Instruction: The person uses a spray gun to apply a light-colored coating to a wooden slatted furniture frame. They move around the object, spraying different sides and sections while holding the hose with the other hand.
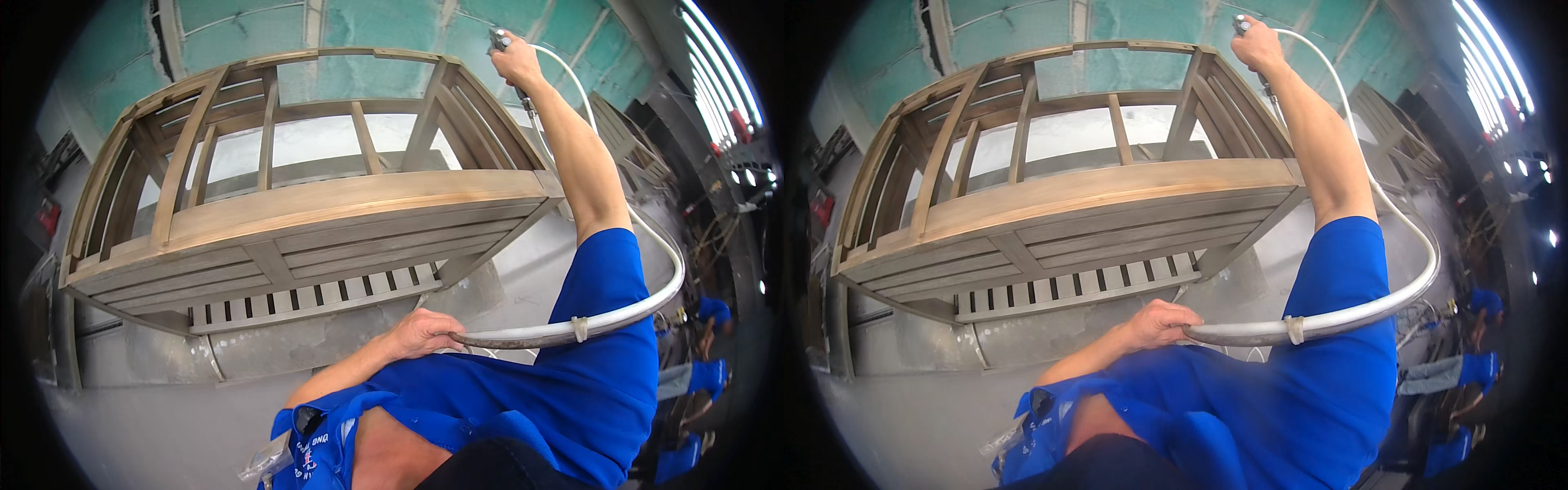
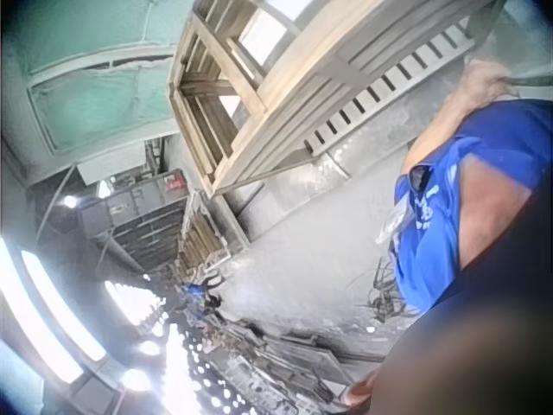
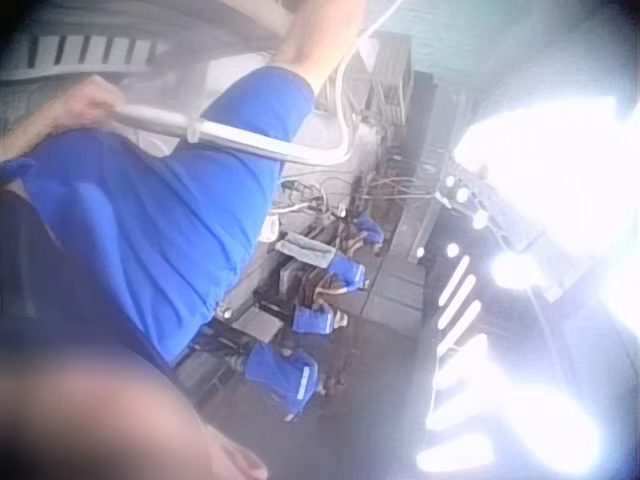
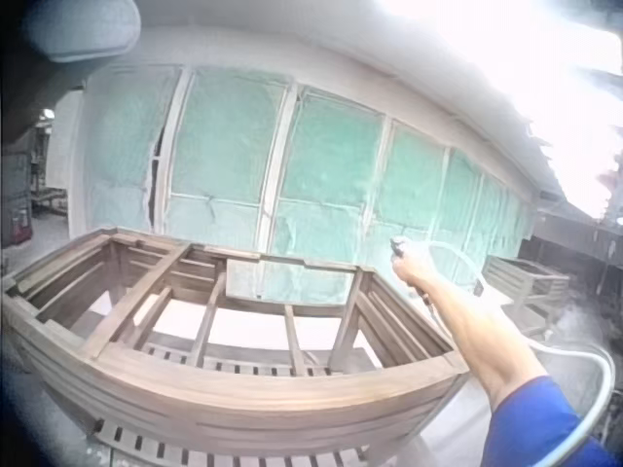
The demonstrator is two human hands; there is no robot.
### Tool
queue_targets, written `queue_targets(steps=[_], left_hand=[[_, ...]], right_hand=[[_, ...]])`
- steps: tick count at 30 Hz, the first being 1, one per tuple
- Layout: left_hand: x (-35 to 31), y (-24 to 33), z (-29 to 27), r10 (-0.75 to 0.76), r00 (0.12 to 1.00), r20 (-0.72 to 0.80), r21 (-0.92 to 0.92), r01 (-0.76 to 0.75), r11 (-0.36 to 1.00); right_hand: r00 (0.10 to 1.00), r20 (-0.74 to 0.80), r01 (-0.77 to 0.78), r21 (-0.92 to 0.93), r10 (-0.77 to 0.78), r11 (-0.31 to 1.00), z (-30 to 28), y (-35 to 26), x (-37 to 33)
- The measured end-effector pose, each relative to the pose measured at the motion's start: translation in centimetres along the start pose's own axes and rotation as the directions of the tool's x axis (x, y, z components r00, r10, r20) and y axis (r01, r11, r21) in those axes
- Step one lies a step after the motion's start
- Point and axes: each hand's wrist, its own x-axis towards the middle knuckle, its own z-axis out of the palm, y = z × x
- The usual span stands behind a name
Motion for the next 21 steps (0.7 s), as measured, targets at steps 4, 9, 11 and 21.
queue_targets(steps=[4, 9, 11, 21], left_hand=[[2.0, -0.4, 4.8, -0.177, 0.984, 0.005, -0.042, 0.177, 0.983], [3.7, -0.7, 7.4, -0.19, 0.98, -0.055, 0.015, 0.191, 0.981], [3.6, -0.6, 7.5, -0.213, 0.975, -0.064, 0.059, 0.217, 0.974], [1.4, -1.8, 7.2, -0.154, 0.974, -0.166, -0.094, 0.14, 0.986]], right_hand=[[0.955, 0.148, 0.251, 0.05, -0.256, 0.967, 3.0, 2.4, 0.5], [0.834, 0.438, 0.339, 0.075, -0.337, 0.938, 5.8, 2.3, -0.3], [0.837, 0.438, 0.306, 0.119, -0.327, 0.944, 6.3, 2.5, -0.8], [0.92, 0.364, 0.092, 0.16, -0.146, 0.983, 8.1, -1.1, 0.7]])
